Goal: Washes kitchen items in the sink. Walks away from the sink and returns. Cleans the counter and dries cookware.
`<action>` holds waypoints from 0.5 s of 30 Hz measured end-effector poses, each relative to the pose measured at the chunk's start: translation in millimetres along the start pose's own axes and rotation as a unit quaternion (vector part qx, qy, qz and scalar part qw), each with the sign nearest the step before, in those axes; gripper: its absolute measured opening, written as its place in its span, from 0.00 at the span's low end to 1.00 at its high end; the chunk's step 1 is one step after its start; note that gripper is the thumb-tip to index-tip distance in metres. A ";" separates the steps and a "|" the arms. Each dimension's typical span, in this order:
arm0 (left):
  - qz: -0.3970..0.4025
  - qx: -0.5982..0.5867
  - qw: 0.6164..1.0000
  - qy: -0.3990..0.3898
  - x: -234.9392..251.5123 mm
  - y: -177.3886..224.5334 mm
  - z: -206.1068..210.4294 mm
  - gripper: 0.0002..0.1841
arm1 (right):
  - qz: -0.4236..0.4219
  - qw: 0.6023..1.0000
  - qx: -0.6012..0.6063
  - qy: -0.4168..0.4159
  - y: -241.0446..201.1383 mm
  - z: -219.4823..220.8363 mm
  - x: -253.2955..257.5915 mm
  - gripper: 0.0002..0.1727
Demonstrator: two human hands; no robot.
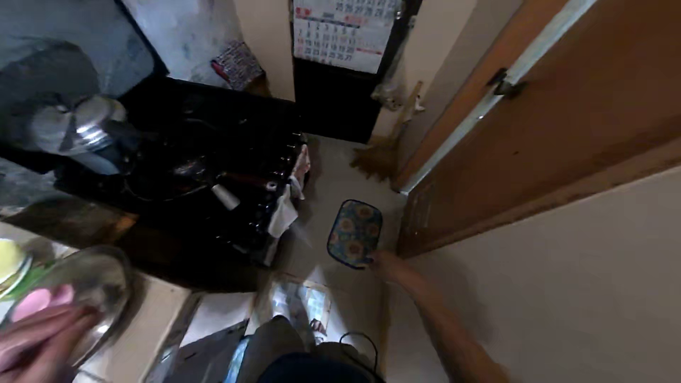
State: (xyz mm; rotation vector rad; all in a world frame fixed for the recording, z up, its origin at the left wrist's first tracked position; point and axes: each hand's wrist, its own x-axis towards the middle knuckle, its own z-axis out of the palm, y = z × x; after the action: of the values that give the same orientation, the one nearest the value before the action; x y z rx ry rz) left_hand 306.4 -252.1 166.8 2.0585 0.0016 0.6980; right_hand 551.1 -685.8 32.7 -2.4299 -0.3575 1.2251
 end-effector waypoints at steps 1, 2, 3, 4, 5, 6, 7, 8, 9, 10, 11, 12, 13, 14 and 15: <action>0.036 -0.004 0.998 -0.047 28.5 4.3 47.8 0.11 | -0.014 1.000 -0.012 0.003 -4.9 -15.2 7.6 0.24; 0.065 -0.010 0.995 -0.078 52.2 8.5 99.1 0.09 | -0.028 0.999 -0.017 0.017 -11.5 -32.0 14.6 0.24; 0.080 -0.017 0.992 -0.101 71.2 11.8 149.8 0.05 | -0.046 0.998 -0.015 0.041 -18.5 -49.9 22.5 0.24; 0.083 -0.029 0.989 -0.123 86.8 12.1 197.4 0.04 | -0.070 0.995 -0.005 0.068 -24.0 -68.0 33.0 0.25; 0.081 -0.042 0.985 -0.149 101.9 9.4 241.2 0.06 | -0.094 0.992 0.004 0.087 -29.1 -87.3 45.7 0.25; 0.075 -0.054 0.980 -0.177 118.4 4.7 281.3 0.07 | -0.113 0.989 0.009 0.097 -34.4 -108.3 57.2 0.26; 0.064 -0.069 0.975 -0.200 136.4 -0.7 318.1 0.07 | -0.125 0.987 0.010 0.097 -37.9 -130.0 68.8 0.26; 0.049 -0.085 0.972 -0.216 155.3 -7.0 352.1 0.07 | -0.136 0.986 0.010 0.098 -37.0 -151.1 83.9 0.25; 0.032 -0.106 0.968 -0.223 174.6 -14.2 384.1 0.07 | -0.146 0.985 0.013 0.096 -32.2 -171.6 101.6 0.25; 0.016 -0.131 0.965 -0.228 193.9 -22.7 414.5 0.07 | -0.153 0.983 0.016 0.095 -24.6 -191.8 119.8 0.24; -0.001 -0.153 0.960 -0.235 214.4 -32.6 444.0 0.07 | -0.157 0.983 0.022 0.092 -14.8 -213.4 138.6 0.24; -0.028 -0.166 0.953 -0.253 234.9 -41.9 470.6 0.07 | -0.153 0.984 0.036 0.089 -3.4 -234.8 156.6 0.24; -0.063 -0.163 0.943 -0.282 259.7 -49.6 495.0 0.07 | -0.140 0.985 0.046 0.087 8.5 -259.5 172.9 0.23; -0.107 -0.150 0.928 -0.323 287.4 -56.7 517.8 0.07 | -0.119 0.988 0.048 0.083 19.3 -288.4 187.7 0.22; -0.147 -0.133 0.911 -0.361 311.4 -64.4 539.1 0.08 | -0.097 0.991 0.044 0.076 31.5 -314.4 202.4 0.21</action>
State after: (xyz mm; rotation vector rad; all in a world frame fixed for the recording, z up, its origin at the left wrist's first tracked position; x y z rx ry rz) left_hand 841.7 -553.3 46.2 1.8824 -0.1910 -0.2628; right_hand 925.5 -706.4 44.4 -2.3322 -0.4724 0.9473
